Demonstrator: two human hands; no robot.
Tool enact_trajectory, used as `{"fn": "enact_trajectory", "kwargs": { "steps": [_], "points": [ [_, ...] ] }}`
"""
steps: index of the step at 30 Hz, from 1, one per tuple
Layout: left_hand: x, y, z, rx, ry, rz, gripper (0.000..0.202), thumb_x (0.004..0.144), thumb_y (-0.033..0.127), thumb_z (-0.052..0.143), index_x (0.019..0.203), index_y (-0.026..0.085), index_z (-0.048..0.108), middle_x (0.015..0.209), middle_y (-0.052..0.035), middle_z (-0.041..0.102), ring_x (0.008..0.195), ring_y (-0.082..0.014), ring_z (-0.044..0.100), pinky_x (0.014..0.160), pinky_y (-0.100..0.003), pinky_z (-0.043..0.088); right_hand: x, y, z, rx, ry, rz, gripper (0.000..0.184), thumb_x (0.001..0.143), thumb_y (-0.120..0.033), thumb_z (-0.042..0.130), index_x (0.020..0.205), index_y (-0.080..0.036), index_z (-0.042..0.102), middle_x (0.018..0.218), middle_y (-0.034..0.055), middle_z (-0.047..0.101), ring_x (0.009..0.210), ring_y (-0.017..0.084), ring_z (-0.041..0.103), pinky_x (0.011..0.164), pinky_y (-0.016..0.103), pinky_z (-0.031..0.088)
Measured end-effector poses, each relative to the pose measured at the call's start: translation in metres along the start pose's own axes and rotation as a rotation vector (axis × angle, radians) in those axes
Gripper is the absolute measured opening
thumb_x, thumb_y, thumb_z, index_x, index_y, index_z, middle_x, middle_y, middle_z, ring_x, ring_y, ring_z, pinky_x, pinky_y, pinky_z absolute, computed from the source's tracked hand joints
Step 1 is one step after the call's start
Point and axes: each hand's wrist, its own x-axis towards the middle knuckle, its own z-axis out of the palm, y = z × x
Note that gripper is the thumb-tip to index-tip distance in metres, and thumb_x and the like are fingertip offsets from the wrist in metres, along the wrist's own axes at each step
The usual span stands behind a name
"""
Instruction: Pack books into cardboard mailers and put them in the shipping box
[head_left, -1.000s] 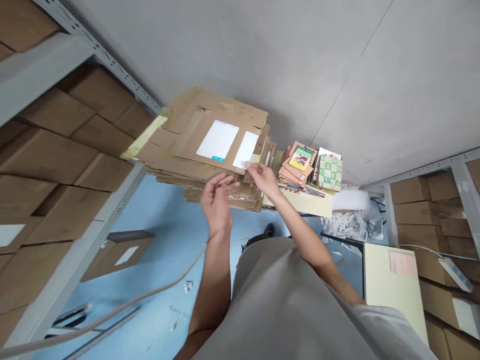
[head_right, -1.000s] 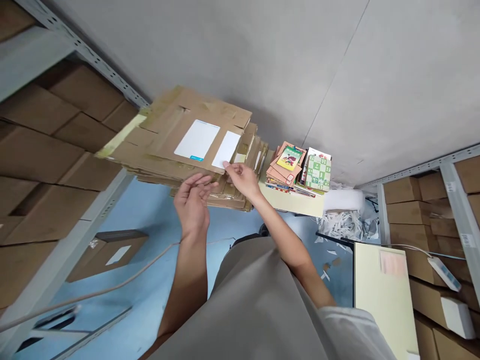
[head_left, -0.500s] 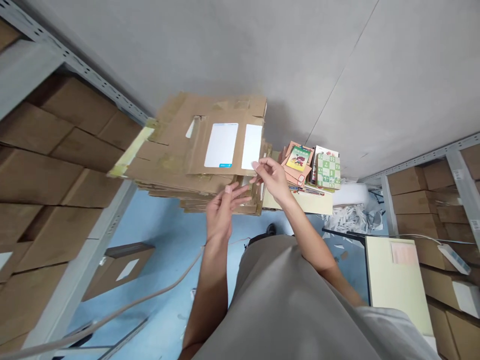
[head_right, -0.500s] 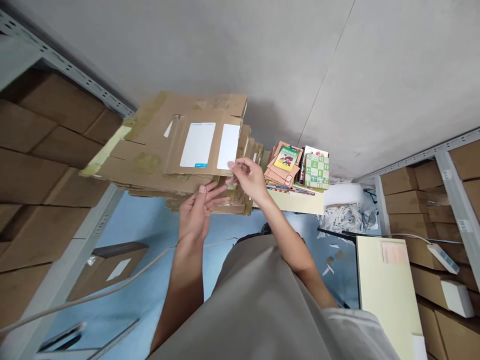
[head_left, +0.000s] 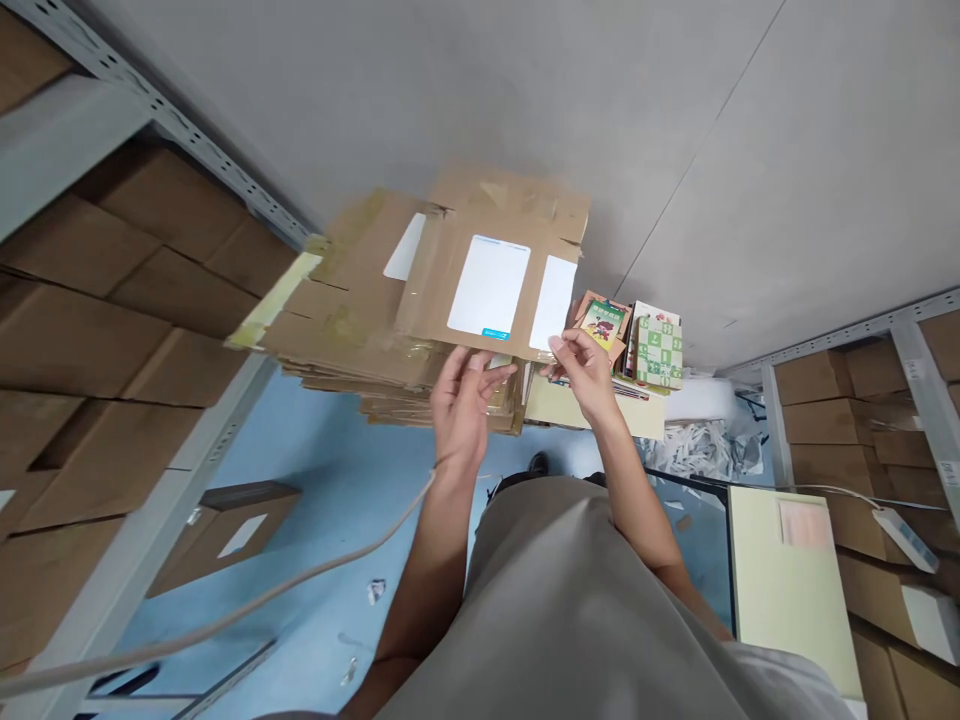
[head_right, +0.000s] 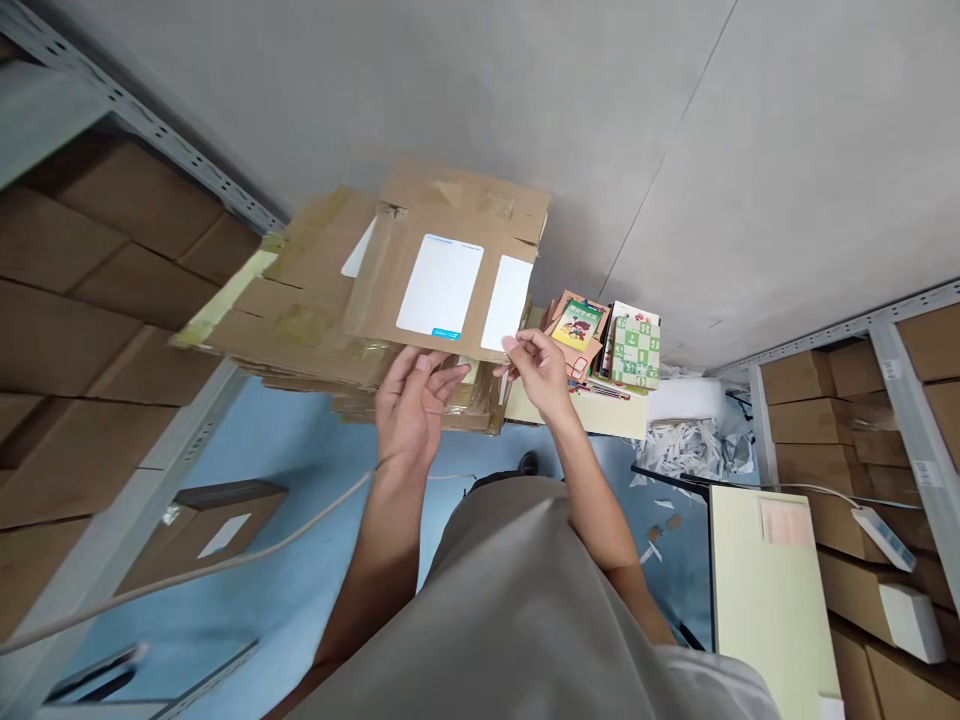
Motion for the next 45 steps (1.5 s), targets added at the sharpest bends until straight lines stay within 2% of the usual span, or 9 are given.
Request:
{"fn": "enact_trajectory", "kwargs": {
  "steps": [6, 10, 13, 18, 23, 27, 31, 38, 45],
  "points": [
    [0.011, 0.013, -0.014, 0.093, 0.171, 0.165, 0.054, 0.091, 0.067, 0.083, 0.121, 0.024, 0.070, 0.106, -0.0059, 0.080, 0.083, -0.0208, 0.084, 0.087, -0.038, 0.073, 0.004, 0.006, 0.037, 0.027, -0.084, 0.025, 0.060, 0.084, -0.083, 0.083, 0.095, -0.027, 0.064, 0.074, -0.0050, 0.066, 0.062, 0.016, 0.075, 0.055, 0.026, 0.054],
    [0.032, 0.026, -0.042, 0.290, 0.405, 0.259, 0.071, 0.091, 0.057, 0.086, 0.148, 0.023, 0.059, 0.098, -0.0019, 0.074, 0.072, -0.0184, 0.078, 0.070, -0.033, 0.071, 0.013, 0.020, 0.071, 0.066, -0.172, 0.058, 0.063, 0.082, -0.086, 0.082, 0.097, -0.025, 0.069, 0.078, -0.0033, 0.072, 0.062, 0.014, 0.074, 0.053, 0.023, 0.054],
    [0.043, 0.031, -0.066, 0.370, 0.503, 0.294, 0.072, 0.097, 0.044, 0.080, 0.161, 0.025, 0.052, 0.101, -0.0025, 0.073, 0.069, -0.0172, 0.076, 0.066, -0.032, 0.070, 0.017, 0.038, 0.083, 0.032, -0.103, 0.126, 0.065, 0.081, -0.086, 0.082, 0.093, -0.024, 0.070, 0.079, -0.0028, 0.074, 0.061, 0.012, 0.073, 0.052, 0.021, 0.052],
    [0.044, 0.023, -0.086, 0.435, 0.510, 0.249, 0.039, 0.101, 0.042, 0.071, 0.131, 0.018, 0.077, 0.106, -0.0062, 0.079, 0.079, -0.0179, 0.078, 0.073, -0.034, 0.073, 0.012, 0.061, 0.086, 0.002, -0.094, 0.252, 0.060, 0.077, -0.078, 0.090, 0.086, -0.022, 0.071, 0.079, -0.0023, 0.074, 0.059, 0.011, 0.071, 0.050, 0.020, 0.049],
    [0.041, 0.017, -0.084, 0.421, 0.510, 0.256, 0.040, 0.099, 0.040, 0.073, 0.130, 0.016, 0.080, 0.118, -0.0098, 0.083, 0.099, -0.0211, 0.081, 0.091, -0.037, 0.073, 0.010, 0.064, 0.097, 0.003, -0.158, 0.333, 0.047, 0.080, -0.062, 0.093, 0.080, -0.020, 0.072, 0.076, -0.0011, 0.074, 0.060, 0.010, 0.069, 0.052, 0.020, 0.049],
    [0.043, 0.017, -0.085, 0.409, 0.521, 0.263, 0.040, 0.099, 0.042, 0.076, 0.129, 0.018, 0.080, 0.118, -0.0084, 0.082, 0.101, -0.0212, 0.080, 0.090, -0.035, 0.072, 0.008, 0.054, 0.102, 0.005, -0.172, 0.354, 0.034, 0.083, -0.047, 0.089, 0.074, -0.021, 0.068, 0.067, -0.0034, 0.070, 0.056, 0.010, 0.065, 0.053, 0.020, 0.047],
    [0.042, 0.021, -0.092, 0.388, 0.569, 0.280, 0.039, 0.101, 0.042, 0.072, 0.132, 0.020, 0.078, 0.114, -0.0065, 0.080, 0.093, -0.0191, 0.078, 0.082, -0.033, 0.072, 0.001, 0.037, 0.083, 0.025, -0.104, 0.278, 0.035, 0.083, -0.049, 0.083, 0.073, -0.025, 0.058, 0.063, -0.0074, 0.060, 0.058, 0.012, 0.060, 0.057, 0.023, 0.054],
    [0.040, 0.026, -0.096, 0.331, 0.578, 0.293, 0.045, 0.098, 0.050, 0.075, 0.130, 0.018, 0.076, 0.101, -0.0059, 0.077, 0.081, -0.0172, 0.072, 0.077, -0.035, 0.070, 0.001, 0.009, 0.048, -0.055, -0.014, 0.020, 0.038, 0.086, -0.056, 0.082, 0.092, -0.027, 0.058, 0.093, -0.0001, 0.073, 0.093, 0.021, 0.070, 0.086, 0.034, 0.062],
    [0.045, 0.020, -0.099, 0.537, 0.539, 0.309, 0.052, 0.095, 0.042, 0.072, 0.135, 0.009, 0.077, 0.087, -0.0032, 0.073, 0.071, -0.0143, 0.062, 0.069, -0.029, 0.057, -0.041, -0.062, -0.053, -0.235, 0.257, -0.200, 0.030, 0.091, -0.048, 0.080, 0.104, -0.025, 0.065, 0.104, 0.0024, 0.076, 0.095, 0.021, 0.069, 0.084, 0.031, 0.056]
  ]
}}
